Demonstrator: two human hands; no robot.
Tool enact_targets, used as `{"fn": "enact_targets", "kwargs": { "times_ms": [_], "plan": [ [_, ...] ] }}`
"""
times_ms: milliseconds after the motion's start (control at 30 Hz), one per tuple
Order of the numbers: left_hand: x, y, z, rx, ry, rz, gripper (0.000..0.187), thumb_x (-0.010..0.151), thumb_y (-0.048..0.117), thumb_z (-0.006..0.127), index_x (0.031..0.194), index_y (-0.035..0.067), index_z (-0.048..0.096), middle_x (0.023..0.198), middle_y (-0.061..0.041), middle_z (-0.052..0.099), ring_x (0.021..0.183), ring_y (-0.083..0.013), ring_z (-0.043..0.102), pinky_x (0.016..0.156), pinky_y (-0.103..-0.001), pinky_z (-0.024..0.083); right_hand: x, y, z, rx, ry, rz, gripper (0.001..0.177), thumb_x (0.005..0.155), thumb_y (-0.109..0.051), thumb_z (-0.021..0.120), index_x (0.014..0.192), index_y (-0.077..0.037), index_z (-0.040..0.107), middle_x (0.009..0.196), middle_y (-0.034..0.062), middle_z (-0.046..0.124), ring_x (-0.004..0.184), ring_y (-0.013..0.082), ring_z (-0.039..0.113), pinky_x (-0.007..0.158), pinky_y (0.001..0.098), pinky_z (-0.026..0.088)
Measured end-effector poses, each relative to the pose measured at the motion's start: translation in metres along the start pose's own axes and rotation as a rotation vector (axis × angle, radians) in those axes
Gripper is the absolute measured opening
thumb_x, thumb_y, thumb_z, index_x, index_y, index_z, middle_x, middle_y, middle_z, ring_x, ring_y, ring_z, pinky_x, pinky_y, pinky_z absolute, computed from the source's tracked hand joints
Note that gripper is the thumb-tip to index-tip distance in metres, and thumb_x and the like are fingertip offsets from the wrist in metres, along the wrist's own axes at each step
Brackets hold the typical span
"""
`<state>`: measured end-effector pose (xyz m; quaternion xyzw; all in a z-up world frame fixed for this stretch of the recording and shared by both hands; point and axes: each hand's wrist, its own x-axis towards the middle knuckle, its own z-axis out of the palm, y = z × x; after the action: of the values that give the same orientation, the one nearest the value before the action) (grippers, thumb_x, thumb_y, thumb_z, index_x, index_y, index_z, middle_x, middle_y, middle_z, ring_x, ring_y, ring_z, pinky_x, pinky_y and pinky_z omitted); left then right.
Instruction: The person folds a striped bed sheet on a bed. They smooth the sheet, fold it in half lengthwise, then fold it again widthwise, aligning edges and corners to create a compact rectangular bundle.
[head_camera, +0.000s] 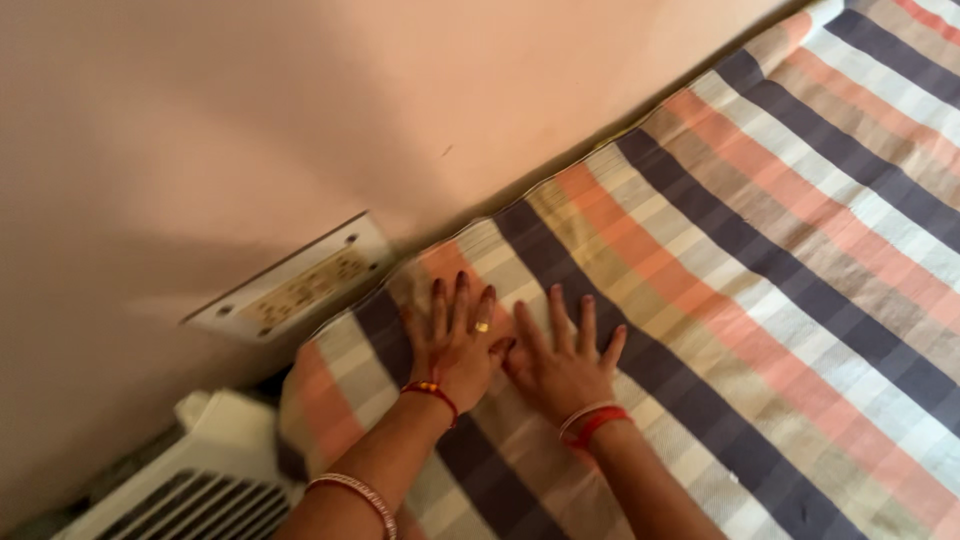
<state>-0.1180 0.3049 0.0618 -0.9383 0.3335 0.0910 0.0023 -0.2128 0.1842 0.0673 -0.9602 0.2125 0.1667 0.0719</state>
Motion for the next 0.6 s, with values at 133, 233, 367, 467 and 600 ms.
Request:
{"fn": "enact_targets", "kwargs": {
  "times_ms": [133,233,367,467,600],
  "plan": [
    [-0.052,-0.012,-0.032,-0.083,-0.264,-0.196,0.084,0.095,0.071,0.04,0.162,0.04,0.002,0.171,-0.007,-0.016,0.155,-0.0416,-0.015,0.114,-0.078,-0.002,-0.032,-0.027,-0.001,-0.05,-0.036,-0.078,0.086,0.094,-0.078,0.032,0.161,-0.037,-0.002,0.169,0.0041,-0.018,0.153,0.038,-0.02,0.111,0.0773,-0.007],
    [-0.064,-0.012,-0.044,-0.125,-0.297,-0.317,0.085,0.093,0.076,0.042,0.161,0.046,0.0,0.171,-0.005,-0.019,0.155,-0.0429,-0.018,0.114,-0.079,-0.003,-0.034,-0.035,0.0,-0.1,-0.077,-0.014,0.091,0.092,-0.08,0.033,0.163,-0.038,-0.005,0.171,0.004,-0.019,0.154,0.0368,-0.02,0.114,0.0749,-0.006],
    [-0.068,-0.018,-0.039,-0.219,-0.295,-0.359,0.097,0.087,0.073,0.057,0.162,0.043,0.005,0.172,-0.001,-0.015,0.157,-0.0377,-0.018,0.116,-0.077,-0.004,-0.031,-0.036,0.005,-0.073,-0.034,0.004,0.088,0.092,-0.079,0.031,0.161,-0.04,-0.007,0.17,0.0017,-0.02,0.154,0.0348,-0.02,0.115,0.074,-0.007],
    [-0.067,-0.037,-0.019,-0.297,-0.185,-0.313,0.106,0.082,0.072,0.063,0.163,0.032,0.009,0.172,0.001,-0.007,0.158,-0.0309,-0.011,0.118,-0.072,-0.002,-0.032,-0.041,0.014,-0.024,0.026,0.032,0.086,0.092,-0.077,0.031,0.161,-0.042,-0.006,0.17,0.0012,-0.017,0.155,0.0346,-0.019,0.116,0.0727,-0.005],
    [-0.082,-0.051,0.014,-0.268,0.003,-0.235,0.098,0.084,0.069,0.061,0.161,0.026,0.017,0.172,-0.002,0.002,0.158,-0.0278,-0.002,0.12,-0.069,0.004,-0.04,-0.05,0.036,0.054,0.128,0.075,0.08,0.096,-0.069,0.031,0.162,-0.04,-0.006,0.17,0.0074,-0.015,0.153,0.0376,-0.016,0.112,0.0743,-0.004]
  ]
}}
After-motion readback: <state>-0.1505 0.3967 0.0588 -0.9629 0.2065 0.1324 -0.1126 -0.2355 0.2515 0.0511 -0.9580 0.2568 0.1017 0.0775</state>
